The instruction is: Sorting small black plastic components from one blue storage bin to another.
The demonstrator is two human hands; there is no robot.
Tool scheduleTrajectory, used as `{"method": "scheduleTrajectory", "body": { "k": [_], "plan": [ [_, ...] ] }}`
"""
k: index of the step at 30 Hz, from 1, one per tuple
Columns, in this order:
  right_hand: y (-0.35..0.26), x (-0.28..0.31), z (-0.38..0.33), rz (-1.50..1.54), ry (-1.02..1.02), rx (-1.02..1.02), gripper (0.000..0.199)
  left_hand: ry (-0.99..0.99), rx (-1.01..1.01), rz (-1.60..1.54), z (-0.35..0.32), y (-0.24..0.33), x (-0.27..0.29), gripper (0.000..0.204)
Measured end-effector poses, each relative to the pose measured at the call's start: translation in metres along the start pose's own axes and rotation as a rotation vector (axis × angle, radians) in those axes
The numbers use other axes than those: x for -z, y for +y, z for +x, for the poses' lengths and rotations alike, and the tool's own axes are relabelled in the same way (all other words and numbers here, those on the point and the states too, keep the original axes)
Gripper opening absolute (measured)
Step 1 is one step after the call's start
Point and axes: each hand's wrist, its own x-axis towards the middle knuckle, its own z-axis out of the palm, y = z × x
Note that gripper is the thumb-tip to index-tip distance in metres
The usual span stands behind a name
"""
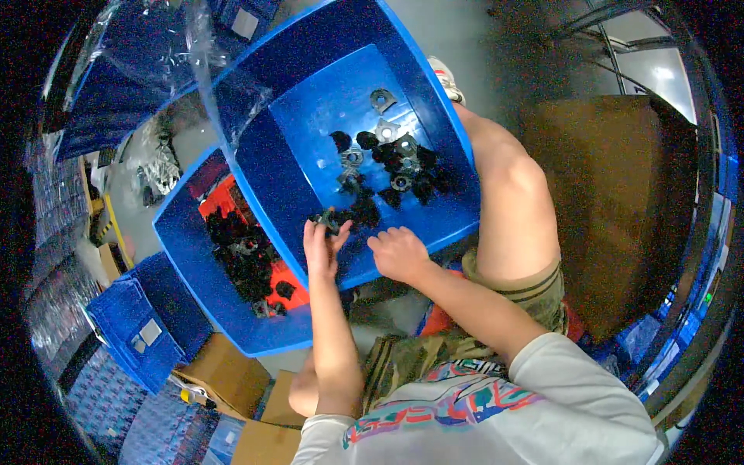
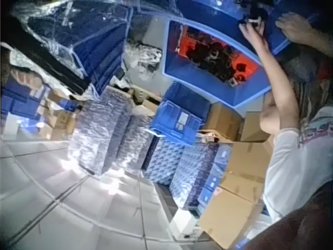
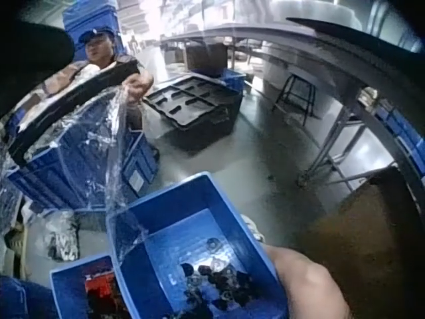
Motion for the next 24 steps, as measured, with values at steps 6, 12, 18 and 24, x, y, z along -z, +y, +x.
{"method": "scheduleTrajectory", "body": {
  "k": [6, 12, 18, 24],
  "plan": [
    [0.006, 0.005, -0.001, -0.001, -0.098, -0.020, 0.004, 0.451, -0.709, 0.548, -0.029, 0.036, 0.051, 0.015],
    [-0.002, 0.005, 0.003, -0.026, -0.121, -0.003, 0.006, 0.679, -0.571, 0.509, 0.038, 0.045, 0.191, 0.023],
    [-0.001, 0.011, 0.005, -0.048, -0.120, -0.005, 0.006, 0.612, -0.639, 0.845, 0.108, 0.051, 0.226, 0.026],
    [-0.002, -0.001, 0.000, -0.046, -0.110, 0.007, 0.006, 0.852, -0.495, 0.987, 0.112, 0.042, 0.227, 0.025]
  ]
}}
